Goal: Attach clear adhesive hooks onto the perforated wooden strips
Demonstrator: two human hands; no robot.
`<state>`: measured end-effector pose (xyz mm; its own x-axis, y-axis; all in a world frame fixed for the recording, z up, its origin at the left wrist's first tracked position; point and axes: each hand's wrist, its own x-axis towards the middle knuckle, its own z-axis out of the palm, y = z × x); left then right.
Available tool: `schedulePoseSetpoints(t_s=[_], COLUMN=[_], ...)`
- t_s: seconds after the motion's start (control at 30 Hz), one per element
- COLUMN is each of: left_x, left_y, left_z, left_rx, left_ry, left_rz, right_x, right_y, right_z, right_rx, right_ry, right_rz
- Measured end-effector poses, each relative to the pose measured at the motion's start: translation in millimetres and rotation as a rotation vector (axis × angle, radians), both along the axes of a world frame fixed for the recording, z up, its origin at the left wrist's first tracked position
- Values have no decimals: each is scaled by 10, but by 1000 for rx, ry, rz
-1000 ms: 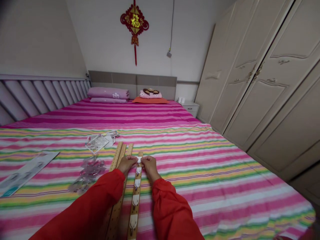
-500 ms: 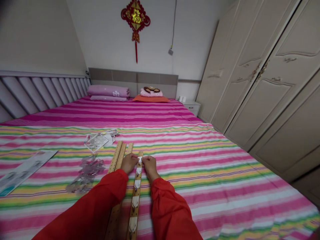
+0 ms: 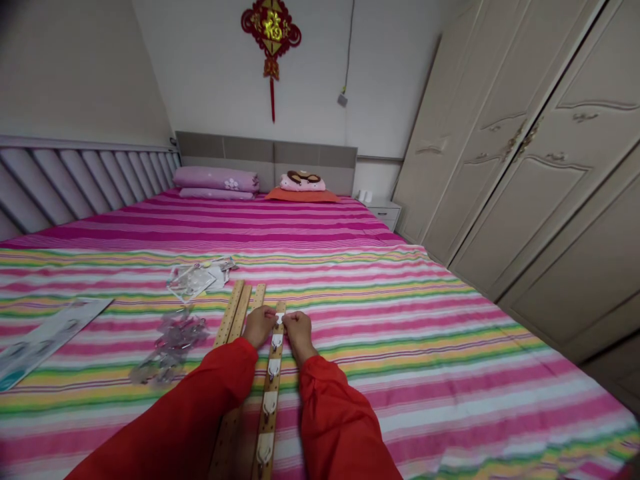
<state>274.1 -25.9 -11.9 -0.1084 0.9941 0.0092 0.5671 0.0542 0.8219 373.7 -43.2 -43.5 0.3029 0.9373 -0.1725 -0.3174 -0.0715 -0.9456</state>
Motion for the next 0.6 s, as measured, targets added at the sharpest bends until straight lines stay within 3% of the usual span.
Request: schedulePoseSetpoints(t_s=[0.6], left_x=[-26], left_y=[45], left_z=[-118], left_rx=[5], left_ry=[60], left_rz=[-76], right_x=[13], right_y=[69], right_z=[-112], right_rx=[-60], right_ry=[-34], right_rz=[-2])
